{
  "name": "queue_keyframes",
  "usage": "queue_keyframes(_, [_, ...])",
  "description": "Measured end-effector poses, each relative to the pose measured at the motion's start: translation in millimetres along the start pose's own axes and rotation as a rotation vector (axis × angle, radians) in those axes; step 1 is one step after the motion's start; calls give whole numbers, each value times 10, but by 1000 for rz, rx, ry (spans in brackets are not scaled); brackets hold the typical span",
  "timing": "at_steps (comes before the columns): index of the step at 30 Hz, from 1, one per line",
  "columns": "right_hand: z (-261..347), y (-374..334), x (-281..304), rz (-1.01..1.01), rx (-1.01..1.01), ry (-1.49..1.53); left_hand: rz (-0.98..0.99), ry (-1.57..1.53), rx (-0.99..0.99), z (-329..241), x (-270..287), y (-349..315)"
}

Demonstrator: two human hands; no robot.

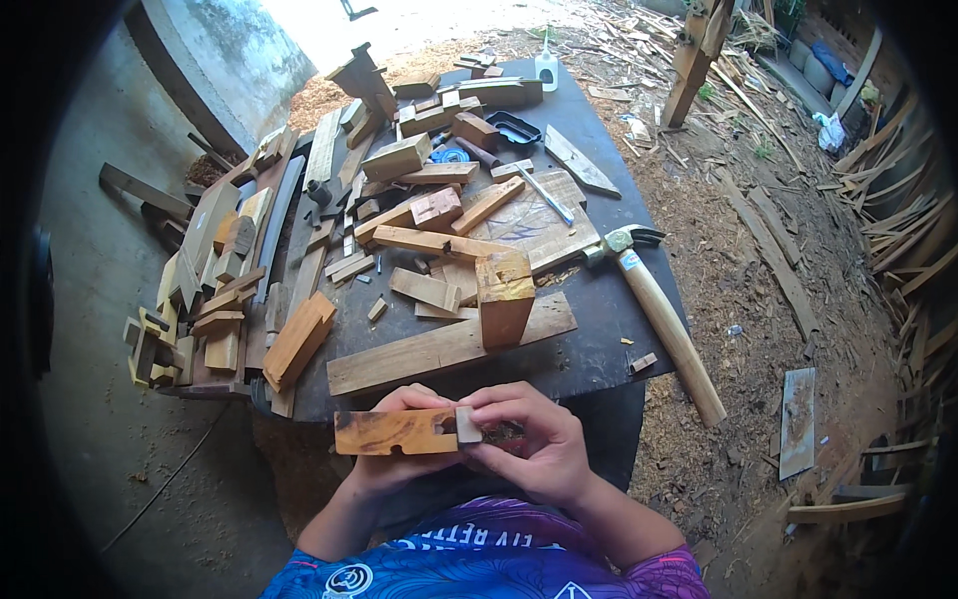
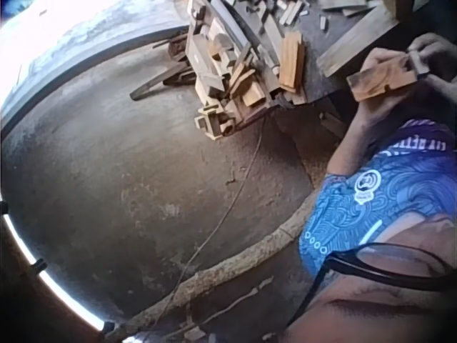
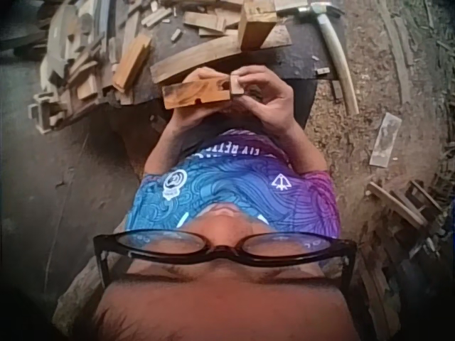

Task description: Assembling wooden pieces by hammering them together into joints.

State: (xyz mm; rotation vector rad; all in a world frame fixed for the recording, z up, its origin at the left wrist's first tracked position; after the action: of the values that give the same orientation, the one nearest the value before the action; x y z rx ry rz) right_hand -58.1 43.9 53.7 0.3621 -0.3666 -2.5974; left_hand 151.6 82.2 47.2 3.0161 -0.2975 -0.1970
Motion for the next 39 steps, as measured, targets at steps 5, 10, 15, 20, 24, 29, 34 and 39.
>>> queue_keyframes(5, [145, 1, 145, -103, 56, 137, 125, 396, 48, -98, -1, 44])
queue_keyframes(10, [138, 4, 144, -64, 51, 190, 236, -57, 352, -34, -69, 12])
queue_keyframes(15, [62, -33, 131, -57, -51, 257, 269, -675, 489, 37, -44, -72])
queue_keyframes(20, [60, -38, 172, -76, -127, 303, 455, -716, 456, 68, 34, -197])
queue_keyframes(24, [8, -50, 146, -11, -80, 320, 495, -824, 536, 45, 22, -252])
queue_keyframes(29, [62, -28, 139, 31, -94, 363, 521, -829, 631, 58, 24, -214])
queue_keyframes(34, [103, -9, 146, 76, -27, 218, 545, -880, 606, 114, 51, -218])
queue_keyframes(39, [124, 14, 125, 91, 6, 156, 625, -813, 619, 184, 48, -222])
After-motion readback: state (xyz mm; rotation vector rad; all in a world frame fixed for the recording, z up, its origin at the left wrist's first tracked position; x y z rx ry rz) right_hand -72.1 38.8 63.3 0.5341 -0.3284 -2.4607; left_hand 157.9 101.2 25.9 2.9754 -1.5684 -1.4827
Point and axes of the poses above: each hand's wrist, its own y-axis towards the middle knuckle, its own x-axis out of the back of the hand, z = x × y, the point moved 1 cm from there along y, towards the middle knuckle, and after that the axes turned 2 degrees about y, right-handed, at the moved point
